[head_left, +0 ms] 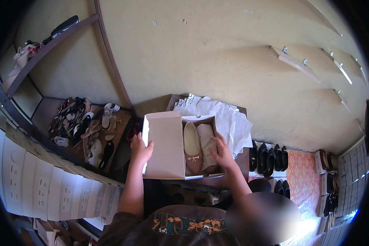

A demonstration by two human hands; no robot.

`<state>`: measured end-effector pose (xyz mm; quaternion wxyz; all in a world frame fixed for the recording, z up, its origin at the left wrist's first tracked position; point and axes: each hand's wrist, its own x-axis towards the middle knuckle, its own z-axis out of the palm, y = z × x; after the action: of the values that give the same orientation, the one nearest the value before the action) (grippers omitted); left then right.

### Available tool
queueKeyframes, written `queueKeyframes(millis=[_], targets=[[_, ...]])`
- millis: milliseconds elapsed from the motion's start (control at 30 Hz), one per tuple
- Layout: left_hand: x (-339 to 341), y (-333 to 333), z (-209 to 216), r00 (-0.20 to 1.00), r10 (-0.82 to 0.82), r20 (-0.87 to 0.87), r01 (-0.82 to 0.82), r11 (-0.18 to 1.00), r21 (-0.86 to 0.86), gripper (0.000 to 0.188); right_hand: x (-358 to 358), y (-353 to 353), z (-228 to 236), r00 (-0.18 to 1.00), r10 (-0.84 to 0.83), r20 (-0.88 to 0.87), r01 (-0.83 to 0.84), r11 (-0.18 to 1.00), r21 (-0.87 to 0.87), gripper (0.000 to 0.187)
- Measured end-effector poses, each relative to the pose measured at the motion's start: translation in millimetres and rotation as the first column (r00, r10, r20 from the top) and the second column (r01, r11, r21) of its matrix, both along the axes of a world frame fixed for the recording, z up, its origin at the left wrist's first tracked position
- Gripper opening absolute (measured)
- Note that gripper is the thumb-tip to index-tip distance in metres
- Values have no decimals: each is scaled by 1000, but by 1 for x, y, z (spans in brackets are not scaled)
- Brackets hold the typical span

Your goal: The person packs pairs of shoes into white cardboard boxes. They place tissue paper into the box, insert the shoes, and close the lid. The person repeats this process for multiple pairs of shoes, stacking the closed boxes nearby.

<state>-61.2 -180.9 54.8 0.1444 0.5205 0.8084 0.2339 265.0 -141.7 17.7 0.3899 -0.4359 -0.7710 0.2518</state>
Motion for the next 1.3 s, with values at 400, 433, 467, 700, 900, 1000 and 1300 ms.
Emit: queueKeyframes(millis=[400,433,467,700,900,1000,1300], targets=[[44,-22,80,832,-305,462,210,946,247,42,25,9,-58,869,-135,-476,-109,887,-450,34],[51,-19,78,841,-392,373,267,900,344,42,21,10,-55,868,-125,-480,-106,898,-427,33],[56,-16,73,840,-468,274,328,840,432,42,21,8,-51,853,-152,-500,-113,881,-460,30],[141,9,66,741,-655,144,426,625,655,39,27,1,-24,837,-220,-500,-189,742,-643,55],[206,35,10,668,-738,96,594,607,528,48,40,6,-30,734,-195,-651,-378,678,-630,71],[226,31,-14,739,-670,64,622,716,317,57,45,3,-27,763,-242,-599,-309,678,-667,67],[215,33,-22,677,-735,-34,736,677,8,69,40,6,-32,789,-264,-554,-252,684,-684,42]])
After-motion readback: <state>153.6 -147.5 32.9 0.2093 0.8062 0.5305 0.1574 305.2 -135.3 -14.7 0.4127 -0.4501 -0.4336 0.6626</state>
